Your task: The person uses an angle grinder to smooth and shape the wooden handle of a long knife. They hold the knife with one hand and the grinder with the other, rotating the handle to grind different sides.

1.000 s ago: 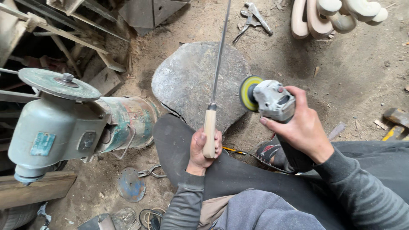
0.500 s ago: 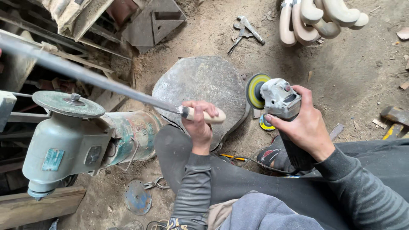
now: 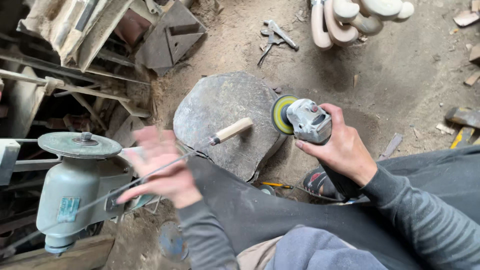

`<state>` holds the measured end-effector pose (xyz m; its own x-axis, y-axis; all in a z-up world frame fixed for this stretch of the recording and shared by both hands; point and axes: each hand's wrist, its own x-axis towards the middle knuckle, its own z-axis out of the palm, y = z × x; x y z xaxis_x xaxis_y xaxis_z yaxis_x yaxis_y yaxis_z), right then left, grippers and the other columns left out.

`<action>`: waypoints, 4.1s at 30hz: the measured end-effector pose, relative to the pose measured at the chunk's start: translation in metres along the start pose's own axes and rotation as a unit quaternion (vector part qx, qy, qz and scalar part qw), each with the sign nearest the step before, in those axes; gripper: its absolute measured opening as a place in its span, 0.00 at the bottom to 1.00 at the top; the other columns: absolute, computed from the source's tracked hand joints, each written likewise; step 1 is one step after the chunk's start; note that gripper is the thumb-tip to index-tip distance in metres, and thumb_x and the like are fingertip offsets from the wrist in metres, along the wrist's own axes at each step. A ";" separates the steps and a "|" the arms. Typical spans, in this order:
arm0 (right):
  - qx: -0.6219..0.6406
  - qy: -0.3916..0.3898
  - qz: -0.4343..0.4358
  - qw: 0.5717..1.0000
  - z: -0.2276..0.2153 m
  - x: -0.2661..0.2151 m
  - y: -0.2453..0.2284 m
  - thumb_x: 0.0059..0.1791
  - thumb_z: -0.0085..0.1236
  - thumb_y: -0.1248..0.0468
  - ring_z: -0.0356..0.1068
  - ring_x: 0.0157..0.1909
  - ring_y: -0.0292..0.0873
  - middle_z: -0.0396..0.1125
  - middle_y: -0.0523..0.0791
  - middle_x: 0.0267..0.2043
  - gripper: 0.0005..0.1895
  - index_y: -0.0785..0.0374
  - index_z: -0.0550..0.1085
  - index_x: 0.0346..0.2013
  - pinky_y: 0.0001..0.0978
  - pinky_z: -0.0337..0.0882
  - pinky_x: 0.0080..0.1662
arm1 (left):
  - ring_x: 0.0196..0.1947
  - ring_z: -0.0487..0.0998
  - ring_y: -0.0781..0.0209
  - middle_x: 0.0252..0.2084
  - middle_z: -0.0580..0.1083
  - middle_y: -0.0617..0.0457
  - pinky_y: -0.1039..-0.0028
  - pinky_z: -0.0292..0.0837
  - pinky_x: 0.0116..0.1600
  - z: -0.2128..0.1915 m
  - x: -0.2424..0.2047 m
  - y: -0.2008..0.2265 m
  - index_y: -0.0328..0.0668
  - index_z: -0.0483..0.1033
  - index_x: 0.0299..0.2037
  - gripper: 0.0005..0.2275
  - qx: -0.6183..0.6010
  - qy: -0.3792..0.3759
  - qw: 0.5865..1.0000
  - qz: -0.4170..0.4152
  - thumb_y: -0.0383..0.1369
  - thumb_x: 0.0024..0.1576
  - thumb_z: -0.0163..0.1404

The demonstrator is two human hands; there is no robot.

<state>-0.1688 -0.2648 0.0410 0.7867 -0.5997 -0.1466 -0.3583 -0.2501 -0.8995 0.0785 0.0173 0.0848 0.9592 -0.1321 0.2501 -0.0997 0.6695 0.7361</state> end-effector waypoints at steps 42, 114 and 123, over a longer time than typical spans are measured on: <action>-0.035 -0.097 -0.049 0.993 0.034 -0.017 -0.047 0.38 0.71 0.50 0.77 0.42 0.63 0.75 0.58 0.41 0.47 0.58 0.57 0.63 0.50 0.75 0.44 | 0.13 0.59 0.67 0.14 0.61 0.58 0.78 0.58 0.25 -0.035 -0.066 0.009 0.38 0.65 0.28 0.41 -0.193 -0.203 0.958 0.059 0.77 0.45 0.35; -0.120 -0.131 0.023 0.984 0.036 0.019 -0.026 0.39 0.69 0.46 0.77 0.40 0.62 0.74 0.59 0.39 0.49 0.58 0.55 0.66 0.50 0.76 0.43 | 0.11 0.62 0.69 0.13 0.63 0.57 0.80 0.60 0.21 -0.091 -0.033 -0.007 0.36 0.71 0.40 0.37 -0.291 -0.090 0.952 0.012 0.71 0.51 0.42; -0.057 0.058 -0.016 0.997 -0.005 0.028 -0.001 0.42 0.72 0.49 0.78 0.49 0.60 0.74 0.61 0.47 0.47 0.63 0.55 0.65 0.46 0.76 0.51 | 0.28 0.73 0.63 0.24 0.68 0.56 0.73 0.73 0.42 -0.067 -0.032 -0.026 0.47 0.70 0.34 0.27 -0.232 0.213 0.947 0.067 0.65 0.60 0.42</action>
<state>-0.1488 -0.2849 0.0396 0.7375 -0.6723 -0.0635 -0.3940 -0.3520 -0.8490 0.0682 0.0529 0.0158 0.9755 0.2181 -0.0275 -0.1965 0.9211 0.3361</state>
